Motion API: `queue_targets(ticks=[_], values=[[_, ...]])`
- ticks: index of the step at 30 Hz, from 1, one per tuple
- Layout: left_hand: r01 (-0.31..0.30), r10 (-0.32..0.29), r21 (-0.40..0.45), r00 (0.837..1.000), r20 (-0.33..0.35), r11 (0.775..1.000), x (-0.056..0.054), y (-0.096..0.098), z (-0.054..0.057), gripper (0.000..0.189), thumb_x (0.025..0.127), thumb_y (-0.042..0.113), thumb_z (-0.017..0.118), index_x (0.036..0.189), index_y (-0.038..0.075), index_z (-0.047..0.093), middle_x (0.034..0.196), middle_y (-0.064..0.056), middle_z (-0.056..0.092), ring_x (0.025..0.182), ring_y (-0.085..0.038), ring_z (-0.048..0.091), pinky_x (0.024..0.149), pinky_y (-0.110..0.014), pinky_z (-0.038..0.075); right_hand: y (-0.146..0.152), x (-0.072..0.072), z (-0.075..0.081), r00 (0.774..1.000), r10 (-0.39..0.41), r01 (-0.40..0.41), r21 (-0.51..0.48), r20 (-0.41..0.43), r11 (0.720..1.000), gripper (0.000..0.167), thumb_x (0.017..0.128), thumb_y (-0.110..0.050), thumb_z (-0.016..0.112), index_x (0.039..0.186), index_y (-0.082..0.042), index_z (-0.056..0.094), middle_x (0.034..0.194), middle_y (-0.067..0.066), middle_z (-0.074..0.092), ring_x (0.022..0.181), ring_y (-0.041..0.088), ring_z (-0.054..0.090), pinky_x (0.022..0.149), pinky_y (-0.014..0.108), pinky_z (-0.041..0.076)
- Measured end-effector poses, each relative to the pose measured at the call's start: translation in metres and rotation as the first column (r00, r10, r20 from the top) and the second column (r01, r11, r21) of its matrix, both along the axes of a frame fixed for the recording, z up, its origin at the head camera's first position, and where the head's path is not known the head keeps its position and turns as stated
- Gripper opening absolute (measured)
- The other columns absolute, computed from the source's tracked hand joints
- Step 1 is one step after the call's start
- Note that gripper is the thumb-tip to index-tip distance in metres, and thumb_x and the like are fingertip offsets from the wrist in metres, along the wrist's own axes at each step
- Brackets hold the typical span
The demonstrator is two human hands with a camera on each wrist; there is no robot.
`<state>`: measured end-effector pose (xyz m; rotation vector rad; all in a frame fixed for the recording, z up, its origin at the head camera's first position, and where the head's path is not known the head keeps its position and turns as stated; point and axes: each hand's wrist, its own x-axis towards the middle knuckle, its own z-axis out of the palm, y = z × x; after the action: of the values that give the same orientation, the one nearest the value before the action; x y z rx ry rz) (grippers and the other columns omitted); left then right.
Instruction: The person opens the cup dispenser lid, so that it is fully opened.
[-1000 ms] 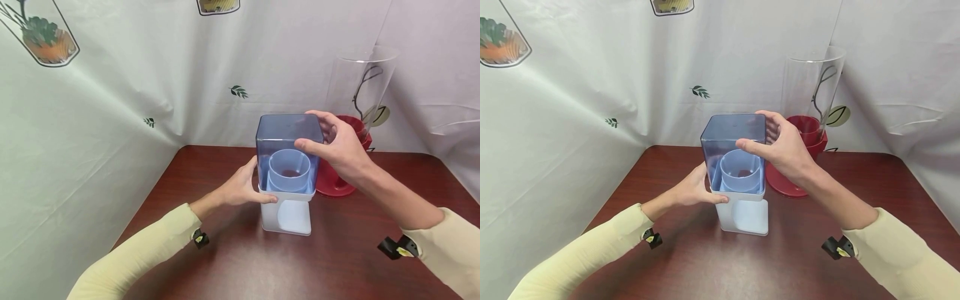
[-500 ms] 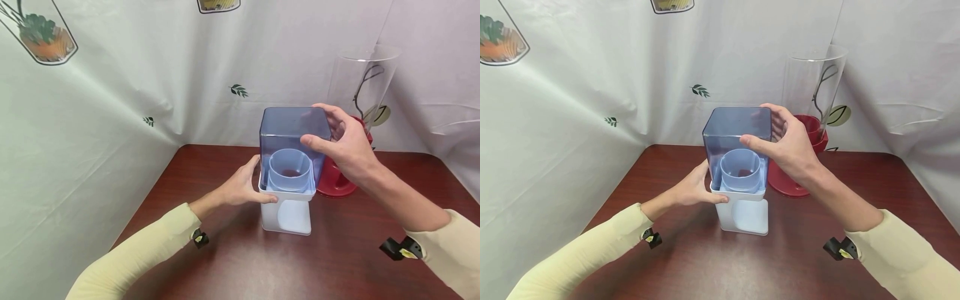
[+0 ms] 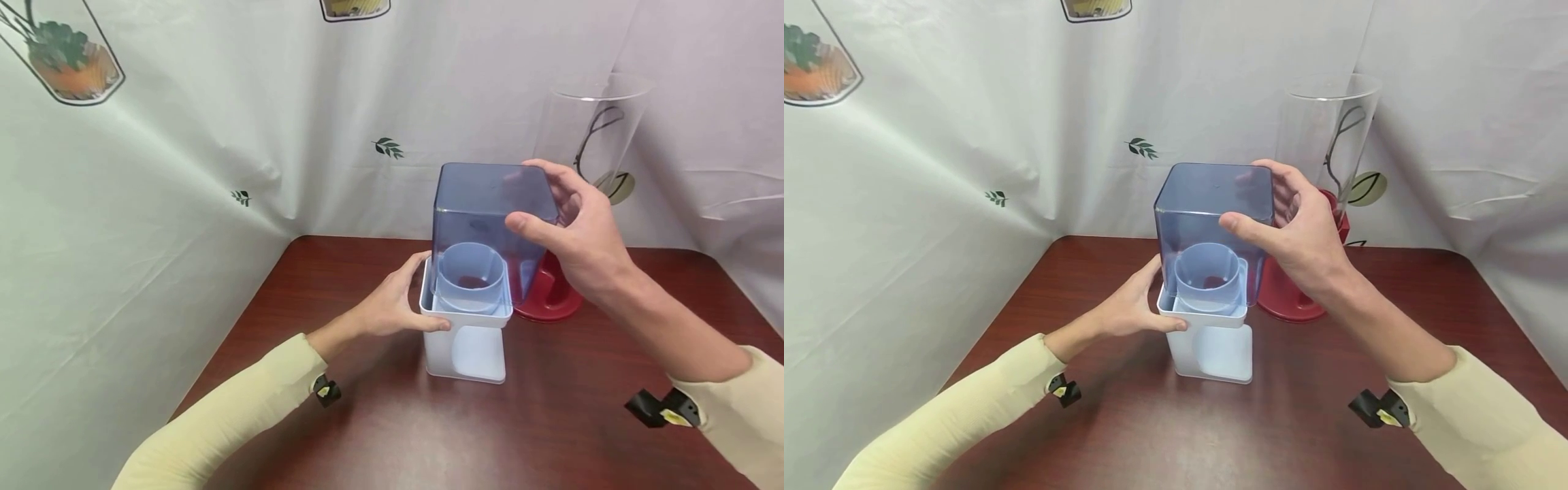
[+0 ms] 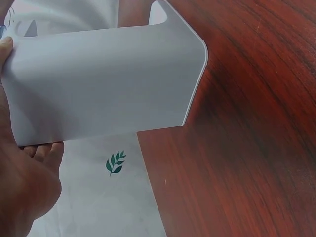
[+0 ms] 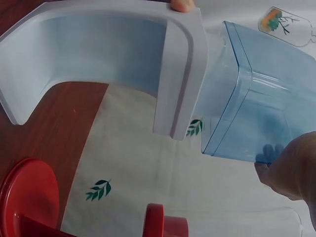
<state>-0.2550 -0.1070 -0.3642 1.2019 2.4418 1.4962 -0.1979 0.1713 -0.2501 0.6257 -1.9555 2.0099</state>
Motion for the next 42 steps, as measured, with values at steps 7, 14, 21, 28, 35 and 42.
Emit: queue_targets(ticks=[7,14,21,28,35,42], values=[[0.016,-0.016,-0.008,1.0,-0.006,1.0,-0.001,-0.003,0.0,0.103,0.07,0.014,0.101,0.154,0.01,0.041,0.131,-0.001,0.067,0.119,-0.012,0.066,0.106,-0.033,0.052,0.002,0.001,-0.002,0.999,0.037,-0.037,-0.071,-0.001,0.997,0.054,0.093,0.002,0.075,0.143,-0.008,0.058,0.126,0.012,0.067,0.112,0.022,0.066,0.084,0.023,0.06],[-0.008,0.007,-0.034,0.999,-0.036,0.999,-0.002,-0.01,0.001,0.105,0.069,0.016,0.102,0.155,0.01,0.041,0.136,0.001,0.063,0.122,-0.011,0.063,0.109,-0.032,0.049,0.001,0.001,0.0,0.998,0.051,-0.054,-0.147,-0.024,0.988,0.051,0.092,0.008,0.071,0.141,-0.005,0.061,0.12,0.014,0.068,0.107,0.022,0.066,0.084,0.025,0.06],[-0.048,0.045,-0.042,0.997,-0.07,0.998,-0.006,-0.027,0.002,0.105,0.07,0.02,0.102,0.155,0.011,0.042,0.141,0.001,0.061,0.126,-0.014,0.06,0.11,-0.036,0.048,0.004,-0.001,0.001,0.998,0.05,-0.055,-0.176,-0.03,0.983,0.052,0.091,0.009,0.07,0.141,-0.003,0.061,0.12,0.015,0.067,0.107,0.023,0.066,0.085,0.025,0.059],[-0.063,0.06,-0.066,0.997,-0.051,0.996,-0.009,-0.04,0.004,0.105,0.071,0.021,0.101,0.157,0.011,0.041,0.142,0.001,0.061,0.128,-0.016,0.059,0.111,-0.04,0.048,0.005,-0.003,-0.004,0.997,0.07,-0.074,-0.206,-0.022,0.976,0.05,0.093,0.01,0.068,0.141,-0.002,0.06,0.125,0.016,0.065,0.108,0.023,0.068,0.088,0.026,0.06],[-0.071,0.069,-0.056,0.997,-0.033,0.996,-0.012,-0.053,0.005,0.104,0.071,0.02,0.102,0.156,0.013,0.043,0.141,0.001,0.061,0.126,-0.017,0.059,0.109,-0.04,0.049,0.002,-0.005,-0.008,0.997,0.068,-0.073,-0.254,-0.03,0.964,0.049,0.093,0.012,0.069,0.139,-0.001,0.061,0.124,0.017,0.066,0.106,0.022,0.07,0.087,0.028,0.061],[-0.084,0.083,-0.06,0.996,-0.016,0.995,-0.015,-0.065,0.006,0.103,0.071,0.017,0.101,0.156,0.012,0.042,0.142,0.0,0.061,0.128,-0.018,0.059,0.111,-0.042,0.047,-0.001,-0.007,-0.012,0.997,0.062,-0.07,-0.288,-0.036,0.955,0.047,0.092,0.012,0.07,0.137,-0.001,0.062,0.124,0.018,0.066,0.103,0.022,0.07,0.088,0.028,0.061]])
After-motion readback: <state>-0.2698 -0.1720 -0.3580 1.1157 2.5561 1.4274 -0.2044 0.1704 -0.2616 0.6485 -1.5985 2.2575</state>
